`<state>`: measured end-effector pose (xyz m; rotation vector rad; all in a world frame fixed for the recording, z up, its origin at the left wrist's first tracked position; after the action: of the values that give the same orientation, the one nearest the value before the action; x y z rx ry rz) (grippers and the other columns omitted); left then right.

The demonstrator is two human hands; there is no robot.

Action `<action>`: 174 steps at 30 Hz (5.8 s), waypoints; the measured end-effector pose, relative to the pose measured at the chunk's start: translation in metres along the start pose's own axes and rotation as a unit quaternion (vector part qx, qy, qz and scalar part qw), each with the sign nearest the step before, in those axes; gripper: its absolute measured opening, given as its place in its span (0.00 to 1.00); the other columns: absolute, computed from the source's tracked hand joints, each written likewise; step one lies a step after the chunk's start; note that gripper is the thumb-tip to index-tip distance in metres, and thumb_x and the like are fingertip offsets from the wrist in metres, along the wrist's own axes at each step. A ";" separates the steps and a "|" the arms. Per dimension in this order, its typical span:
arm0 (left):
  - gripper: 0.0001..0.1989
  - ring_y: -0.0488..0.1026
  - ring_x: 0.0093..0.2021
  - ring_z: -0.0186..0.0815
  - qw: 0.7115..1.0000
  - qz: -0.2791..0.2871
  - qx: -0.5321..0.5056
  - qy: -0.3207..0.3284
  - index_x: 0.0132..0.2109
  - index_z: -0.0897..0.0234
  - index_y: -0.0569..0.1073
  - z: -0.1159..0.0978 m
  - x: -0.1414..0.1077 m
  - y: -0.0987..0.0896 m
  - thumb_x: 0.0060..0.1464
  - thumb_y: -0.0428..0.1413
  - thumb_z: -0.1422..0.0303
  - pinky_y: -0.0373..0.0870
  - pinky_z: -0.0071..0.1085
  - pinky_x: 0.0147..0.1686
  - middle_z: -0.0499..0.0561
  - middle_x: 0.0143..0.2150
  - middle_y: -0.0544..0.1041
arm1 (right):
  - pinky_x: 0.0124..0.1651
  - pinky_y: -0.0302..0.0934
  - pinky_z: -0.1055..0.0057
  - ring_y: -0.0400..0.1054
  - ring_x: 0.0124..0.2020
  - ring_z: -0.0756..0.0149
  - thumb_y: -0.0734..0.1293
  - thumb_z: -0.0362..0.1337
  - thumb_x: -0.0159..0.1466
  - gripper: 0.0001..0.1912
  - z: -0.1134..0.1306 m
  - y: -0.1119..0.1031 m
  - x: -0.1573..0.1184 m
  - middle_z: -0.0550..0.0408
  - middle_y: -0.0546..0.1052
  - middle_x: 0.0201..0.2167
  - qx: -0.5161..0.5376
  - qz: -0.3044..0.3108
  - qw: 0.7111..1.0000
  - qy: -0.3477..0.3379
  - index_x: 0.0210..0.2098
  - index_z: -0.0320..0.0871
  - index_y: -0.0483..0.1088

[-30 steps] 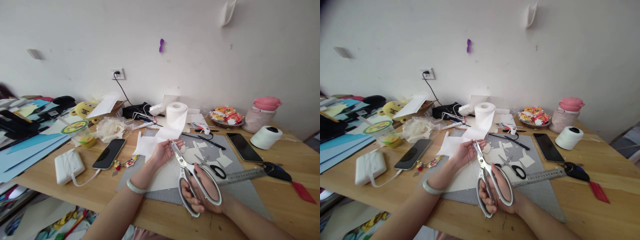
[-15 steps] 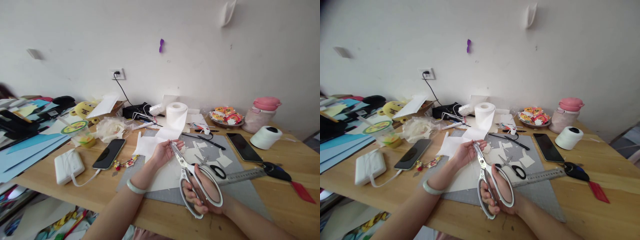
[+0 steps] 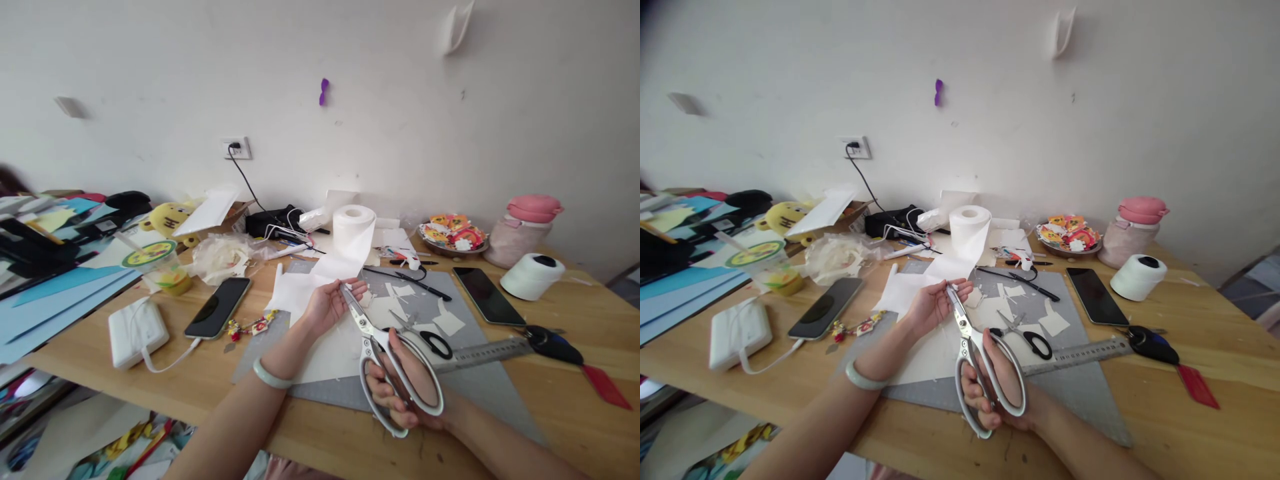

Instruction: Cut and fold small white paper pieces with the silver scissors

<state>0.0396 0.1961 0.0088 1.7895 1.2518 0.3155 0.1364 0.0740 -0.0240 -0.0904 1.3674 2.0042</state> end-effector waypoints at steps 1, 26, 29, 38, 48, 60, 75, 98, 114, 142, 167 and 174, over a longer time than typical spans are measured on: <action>0.19 0.75 0.41 0.41 1.000 0.002 -0.002 0.004 0.49 0.85 0.67 0.000 0.000 0.000 0.57 0.42 0.73 0.66 0.33 0.46 0.68 0.41 0.76 | 0.08 0.45 0.81 0.50 0.11 0.77 0.43 0.69 0.52 0.38 0.000 0.001 0.000 0.60 0.60 0.15 0.000 0.013 1.000 0.001 0.23 0.41 0.60; 0.08 0.72 0.31 0.29 0.991 0.049 0.018 0.122 0.35 0.71 0.72 -0.013 0.002 0.001 0.53 0.48 0.79 0.68 0.23 0.37 0.52 0.31 0.74 | 0.17 0.58 0.72 0.64 0.21 0.68 0.41 0.69 0.52 0.45 0.003 0.010 -0.005 0.51 0.68 0.26 -0.012 0.063 0.998 0.005 0.35 0.36 0.66; 0.10 0.71 0.28 0.28 0.990 -0.015 -0.033 0.138 0.30 0.70 0.71 -0.018 0.004 -0.006 0.51 0.47 0.81 0.69 0.22 0.35 0.51 0.28 0.73 | 0.16 0.59 0.72 0.64 0.21 0.67 0.41 0.70 0.50 0.47 0.002 0.008 -0.003 0.51 0.68 0.26 -0.011 0.065 0.998 0.009 0.35 0.35 0.67; 0.14 0.75 0.31 0.34 0.978 -0.114 -0.083 0.151 0.23 0.70 0.67 -0.023 0.007 -0.022 0.52 0.43 0.77 0.73 0.26 0.34 0.61 0.30 0.76 | 0.16 0.60 0.72 0.65 0.21 0.66 0.42 0.69 0.52 0.46 0.000 0.006 -0.004 0.49 0.70 0.26 -0.009 0.078 0.997 -0.005 0.36 0.34 0.68; 0.11 0.76 0.30 0.31 0.979 -0.119 -0.066 0.150 0.34 0.72 0.69 -0.020 0.011 -0.023 0.50 0.44 0.85 0.73 0.22 0.32 0.58 0.32 0.77 | 0.16 0.62 0.70 0.66 0.22 0.65 0.38 0.68 0.53 0.49 0.001 0.006 -0.003 0.45 0.71 0.27 -0.012 0.072 0.997 -0.011 0.39 0.32 0.67; 0.15 0.75 0.41 0.33 0.978 -0.112 -0.036 0.171 0.41 0.74 0.70 -0.022 0.008 -0.024 0.47 0.47 0.86 0.71 0.21 0.41 0.60 0.40 0.76 | 0.18 0.61 0.69 0.65 0.24 0.64 0.41 0.68 0.53 0.47 0.002 0.004 -0.004 0.44 0.71 0.29 -0.019 0.079 0.996 -0.028 0.40 0.33 0.67; 0.10 0.75 0.38 0.32 0.978 -0.086 0.019 0.187 0.37 0.71 0.72 -0.021 0.007 -0.018 0.57 0.46 0.75 0.70 0.26 0.41 0.57 0.39 0.77 | 0.17 0.61 0.71 0.66 0.22 0.65 0.41 0.68 0.53 0.48 0.006 0.012 -0.006 0.44 0.71 0.28 0.002 0.105 0.994 -0.037 0.39 0.31 0.68; 0.22 0.75 0.42 0.42 0.996 -0.031 -0.055 0.056 0.52 0.83 0.64 -0.008 -0.002 -0.002 0.57 0.42 0.68 0.66 0.36 0.47 0.68 0.41 0.76 | 0.17 0.56 0.73 0.66 0.22 0.64 0.41 0.70 0.51 0.50 0.004 0.013 -0.004 0.41 0.73 0.31 -0.003 0.133 0.991 -0.026 0.39 0.32 0.67; 0.30 0.72 0.47 0.45 0.996 0.065 -0.061 -0.019 0.58 0.85 0.57 0.003 -0.002 0.005 0.59 0.38 0.61 0.62 0.38 0.49 0.70 0.46 0.73 | 0.17 0.59 0.74 0.63 0.20 0.71 0.40 0.68 0.53 0.43 0.007 0.013 -0.005 0.45 0.71 0.31 -0.029 0.121 0.991 -0.039 0.30 0.37 0.64; 0.28 0.72 0.48 0.45 0.998 0.020 -0.052 0.000 0.57 0.86 0.58 0.001 -0.001 0.002 0.60 0.38 0.62 0.64 0.35 0.50 0.72 0.49 0.71 | 0.07 0.45 0.83 0.49 0.10 0.80 0.45 0.61 0.60 0.32 0.004 0.007 -0.005 0.59 0.63 0.18 -0.060 -0.015 0.997 -0.038 0.23 0.40 0.60; 0.25 0.73 0.46 0.42 0.999 0.014 -0.046 0.005 0.50 0.83 0.66 -0.002 -0.002 0.001 0.58 0.42 0.62 0.66 0.33 0.48 0.68 0.45 0.74 | 0.13 0.54 0.76 0.61 0.17 0.73 0.44 0.67 0.53 0.39 0.003 0.009 -0.003 0.52 0.67 0.26 -0.021 0.067 0.997 -0.009 0.28 0.38 0.64; 0.11 0.75 0.40 0.34 0.998 0.030 -0.006 0.050 0.41 0.75 0.72 -0.001 -0.001 -0.002 0.50 0.50 0.80 0.67 0.28 0.47 0.59 0.40 0.77 | 0.15 0.55 0.74 0.62 0.19 0.70 0.39 0.68 0.52 0.43 0.003 0.011 -0.004 0.50 0.69 0.27 -0.014 0.070 0.997 0.000 0.29 0.38 0.65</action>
<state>0.0371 0.1960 0.0085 1.8236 1.2638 0.4497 0.1341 0.0725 -0.0127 -0.0076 1.3797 2.1384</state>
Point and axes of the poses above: each hand's wrist, its own x-axis towards the middle knuckle, its own y-axis out of the palm, z = x × y, the point moved 5 cm from there along x, towards the middle knuckle
